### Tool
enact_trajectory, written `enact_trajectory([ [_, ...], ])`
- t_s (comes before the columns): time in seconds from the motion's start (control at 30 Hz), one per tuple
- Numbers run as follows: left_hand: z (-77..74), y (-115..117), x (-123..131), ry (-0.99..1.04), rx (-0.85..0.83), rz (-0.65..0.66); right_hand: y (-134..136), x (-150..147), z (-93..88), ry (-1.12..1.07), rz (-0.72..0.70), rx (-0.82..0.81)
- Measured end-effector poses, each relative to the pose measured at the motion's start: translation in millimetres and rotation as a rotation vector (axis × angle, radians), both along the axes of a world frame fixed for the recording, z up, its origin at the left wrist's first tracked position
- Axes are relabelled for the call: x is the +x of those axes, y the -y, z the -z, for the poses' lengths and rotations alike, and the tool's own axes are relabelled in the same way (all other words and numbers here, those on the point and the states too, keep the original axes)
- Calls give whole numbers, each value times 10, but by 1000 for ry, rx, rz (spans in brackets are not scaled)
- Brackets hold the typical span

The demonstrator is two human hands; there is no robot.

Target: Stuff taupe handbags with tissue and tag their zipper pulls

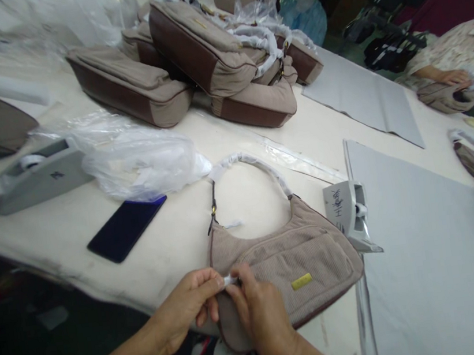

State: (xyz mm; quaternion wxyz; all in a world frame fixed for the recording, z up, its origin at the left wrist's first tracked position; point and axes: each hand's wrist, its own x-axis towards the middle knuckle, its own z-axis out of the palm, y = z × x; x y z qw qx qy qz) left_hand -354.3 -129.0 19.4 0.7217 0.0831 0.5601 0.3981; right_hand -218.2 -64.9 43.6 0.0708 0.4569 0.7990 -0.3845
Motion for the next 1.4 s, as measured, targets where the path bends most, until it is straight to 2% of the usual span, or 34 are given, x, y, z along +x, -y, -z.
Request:
enact_trajectory([
  [0.1,-23,-26,-45,41,-24,5,-62,48,36,4,-367,349],
  [0.2,-34,-45,-83,62,-23,22,-102,75,62,16,-574,563],
  [0.27,-28,-56,-104,83,-23,33,-113,79,68,36,-639,637],
  [0.4,-1,-92,-150,131,-45,70,-126,69,62,18,-732,679],
  [0.53,10,-130,-173,95,-40,142,-138,26,49,38,-771,716],
  [0.63,5,-153,-159,25,-44,182,-149,-37,30,56,-770,714],
  [0.8,-9,-165,-128,-7,-28,226,-191,-111,22,71,-764,614],
  [1.07,60,-118,-29,-123,54,208,-138,-58,166,40,-623,606],
  [1.17,74,-79,-38,-201,97,215,-139,-31,76,-8,-575,566],
  [1.27,97,47,-86,-376,144,145,-385,180,-169,-169,-477,632],
  [1.33,157,172,-75,-509,101,22,-720,427,-318,-215,-282,780],
  [1.4,256,295,17,-489,23,-86,-1127,690,-350,-84,-89,890],
])
